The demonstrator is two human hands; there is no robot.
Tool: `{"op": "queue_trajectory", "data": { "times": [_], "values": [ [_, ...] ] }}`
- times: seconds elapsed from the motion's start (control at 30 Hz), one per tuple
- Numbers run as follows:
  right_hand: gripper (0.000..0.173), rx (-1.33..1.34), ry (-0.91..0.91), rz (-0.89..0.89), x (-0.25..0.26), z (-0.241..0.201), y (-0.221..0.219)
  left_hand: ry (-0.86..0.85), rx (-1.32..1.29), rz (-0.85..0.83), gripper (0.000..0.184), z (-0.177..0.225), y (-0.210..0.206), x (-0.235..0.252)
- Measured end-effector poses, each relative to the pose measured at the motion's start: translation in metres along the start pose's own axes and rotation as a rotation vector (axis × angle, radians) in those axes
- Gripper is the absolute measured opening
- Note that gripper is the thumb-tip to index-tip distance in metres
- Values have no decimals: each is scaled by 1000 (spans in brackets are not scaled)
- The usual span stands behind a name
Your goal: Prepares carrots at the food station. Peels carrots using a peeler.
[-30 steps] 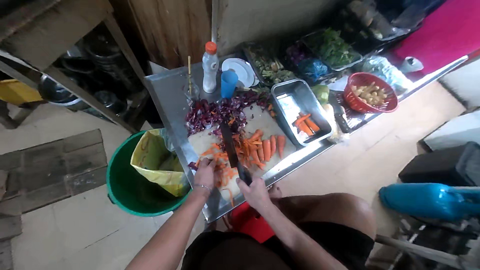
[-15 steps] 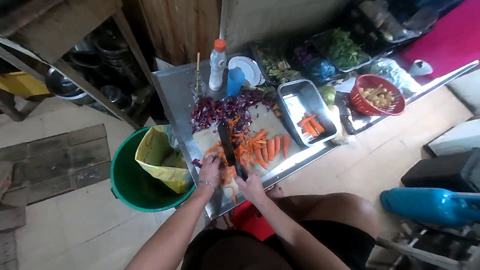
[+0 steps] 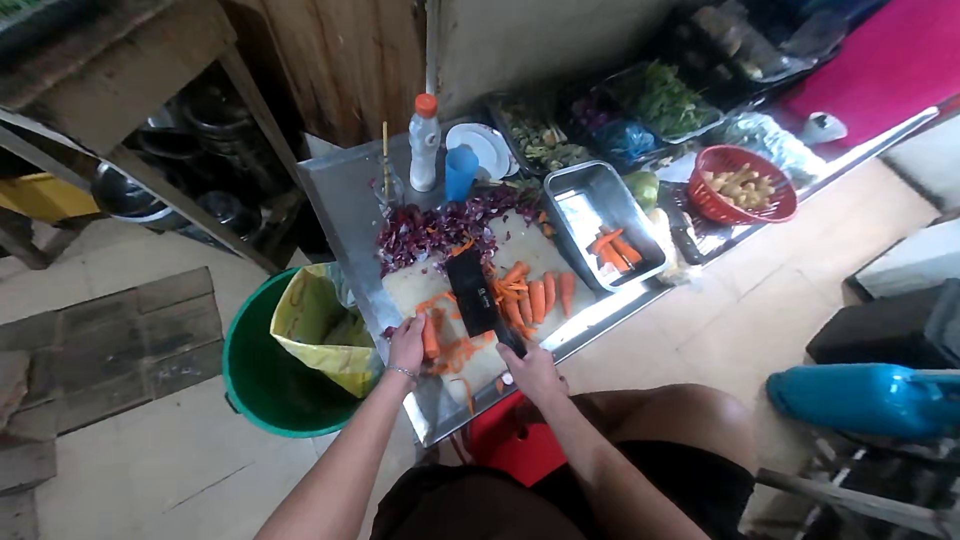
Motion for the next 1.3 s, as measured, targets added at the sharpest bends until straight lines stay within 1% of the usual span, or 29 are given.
{"op": "queue_trajectory", "data": {
  "times": [0.07, 0.13, 0.2, 0.27, 0.33, 0.4, 0.5, 0.63, 0.7, 0.87, 1.03, 1.13, 1.2, 1.27, 1.3],
  "values": [
    [55, -171, 12, 57, 9, -1, 14, 59, -148, -80, 50, 3, -12, -4],
    [69, -340, 8, 88, 14, -8, 27, 111, -239, -132, 51, 10, -23, -12],
    [74, -383, 38, 76, 11, -29, 33, 170, -273, -157, 55, 16, -31, -23],
    [67, -345, 148, 32, -2, -63, 28, 208, -280, -168, 56, 19, -39, -31],
    [61, -291, 305, -2, -23, -98, 16, 195, -239, -180, 56, 22, -46, -36],
    [60, -269, 459, 2, -39, -122, 4, 173, -233, -198, 54, 23, -49, -41],
    [67, -306, 579, -3, -46, -131, -6, 156, -307, -231, 47, 22, -49, -43],
    [58, -361, 689, -42, -47, -134, -9, 203, -350, -247, 44, 18, -45, -48],
    [60, -353, 745, -45, -46, -135, -10, 204, -376, -257, 42, 18, -45, -51],
    [61, -249, 812, -30, -36, -138, -9, 187, -356, -271, 41, 19, -37, -50],
    [59, -220, 826, -98, -29, -149, -14, 217, -305, -265, 39, 29, -24, -53],
    [59, -207, 847, -123, -26, -151, -17, 231, -267, -264, 43, 29, -20, -50],
    [57, -214, 809, -160, -22, -151, -19, 246, -249, -274, 45, 28, -17, -49],
    [53, -215, 683, -225, -9, -143, -18, 253, -209, -292, 47, 32, -20, -53],
    [52, -208, 611, -233, 3, -135, -15, 254, -183, -343, 46, 33, -24, -56]
  ]
}}
Point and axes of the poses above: each hand's wrist, its own x-axis towards the middle knuckle, its own y-axis out of the back of the hand, z = x × y, the point moved 8 cm from there along x, towards the middle knuckle, and after that the axes turned 6 degrees about y, right-handed, at the moved point
